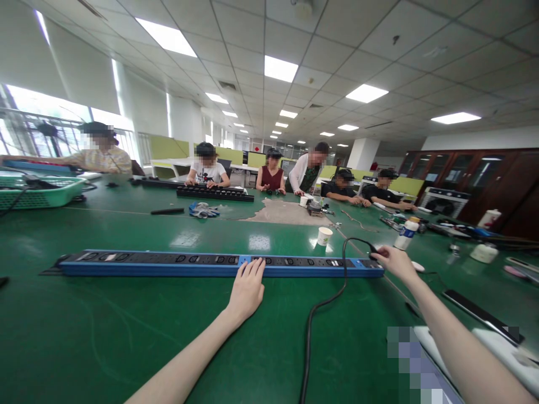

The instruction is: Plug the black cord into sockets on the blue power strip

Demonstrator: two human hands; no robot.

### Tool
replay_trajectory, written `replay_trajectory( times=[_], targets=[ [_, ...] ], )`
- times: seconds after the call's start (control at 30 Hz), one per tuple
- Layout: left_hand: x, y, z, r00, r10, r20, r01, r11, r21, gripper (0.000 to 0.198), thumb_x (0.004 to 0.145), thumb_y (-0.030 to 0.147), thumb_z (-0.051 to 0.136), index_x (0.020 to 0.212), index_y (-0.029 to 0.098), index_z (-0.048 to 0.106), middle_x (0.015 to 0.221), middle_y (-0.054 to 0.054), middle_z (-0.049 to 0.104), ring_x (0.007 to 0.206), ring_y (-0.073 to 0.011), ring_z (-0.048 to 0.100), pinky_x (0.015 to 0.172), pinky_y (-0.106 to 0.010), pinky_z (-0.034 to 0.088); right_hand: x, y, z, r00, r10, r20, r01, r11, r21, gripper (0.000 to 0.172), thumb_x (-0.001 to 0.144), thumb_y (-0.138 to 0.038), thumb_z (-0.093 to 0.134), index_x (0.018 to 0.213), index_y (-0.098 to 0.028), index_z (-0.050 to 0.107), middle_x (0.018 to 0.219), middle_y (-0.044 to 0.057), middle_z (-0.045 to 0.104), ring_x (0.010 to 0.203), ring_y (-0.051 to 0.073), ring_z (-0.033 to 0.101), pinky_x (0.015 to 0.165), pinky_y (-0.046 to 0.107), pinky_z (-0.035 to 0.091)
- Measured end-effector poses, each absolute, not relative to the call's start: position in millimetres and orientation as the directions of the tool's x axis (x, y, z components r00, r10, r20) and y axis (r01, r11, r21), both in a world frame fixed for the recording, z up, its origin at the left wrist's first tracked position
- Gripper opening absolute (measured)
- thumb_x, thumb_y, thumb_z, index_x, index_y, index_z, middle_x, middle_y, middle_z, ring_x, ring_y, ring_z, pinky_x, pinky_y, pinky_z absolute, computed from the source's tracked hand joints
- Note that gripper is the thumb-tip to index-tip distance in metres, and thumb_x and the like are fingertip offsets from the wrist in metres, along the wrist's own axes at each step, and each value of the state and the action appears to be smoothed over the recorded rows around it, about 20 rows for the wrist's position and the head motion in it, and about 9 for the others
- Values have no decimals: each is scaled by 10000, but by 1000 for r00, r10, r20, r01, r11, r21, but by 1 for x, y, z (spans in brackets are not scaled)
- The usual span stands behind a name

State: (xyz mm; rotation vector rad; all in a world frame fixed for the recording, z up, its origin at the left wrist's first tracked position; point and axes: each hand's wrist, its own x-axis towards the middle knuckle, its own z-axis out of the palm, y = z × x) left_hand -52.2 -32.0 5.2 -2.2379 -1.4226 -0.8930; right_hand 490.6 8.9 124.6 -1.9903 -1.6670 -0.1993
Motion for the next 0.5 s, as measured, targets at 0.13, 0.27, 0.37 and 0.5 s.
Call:
replay_trajectory(
  times=[0.13, 0.27, 0.37, 0.5],
  targets=[
    [-52, -32, 6, 300, 687, 661, 898, -437, 46, 641, 902, 143, 502, 1542, 168, 503, 1563, -107, 529, 1435, -270, 472, 1273, -470, 264, 491, 11, 126, 439, 845, 306, 862, -299, -410, 340, 745, -543, 790, 703, -214, 716, 613, 51, 698, 613, 219, 684, 651, 320, 549],
    [-51, -32, 6, 300, 691, 657, 899, -436, 49, 632, 907, 152, 504, 1540, 167, 507, 1562, -107, 530, 1434, -271, 473, 1270, -469, 271, 484, 14, 128, 485, 835, 260, 828, -343, -444, 374, 725, -585, 805, 685, -229, 698, 549, 28, 658, 574, 212, 680, 631, 319, 576],
    [-51, -32, 6, 300, 691, 658, 898, -437, 50, 630, 905, 151, 507, 1535, 168, 514, 1558, -106, 535, 1436, -273, 472, 1270, -467, 272, 482, 26, 127, 462, 864, 198, 850, -369, -375, 348, 767, -554, 772, 672, -226, 707, 556, 50, 662, 618, 231, 705, 653, 322, 574],
    [-52, -32, 6, 300, 687, 662, 898, -437, 47, 637, 903, 146, 507, 1539, 167, 508, 1558, -107, 535, 1436, -273, 472, 1271, -468, 270, 488, 46, 113, 503, 836, 218, 860, -460, -220, 293, 830, -496, 698, 801, -212, 763, 744, 106, 741, 788, 273, 737, 712, 346, 559]
  ],
)
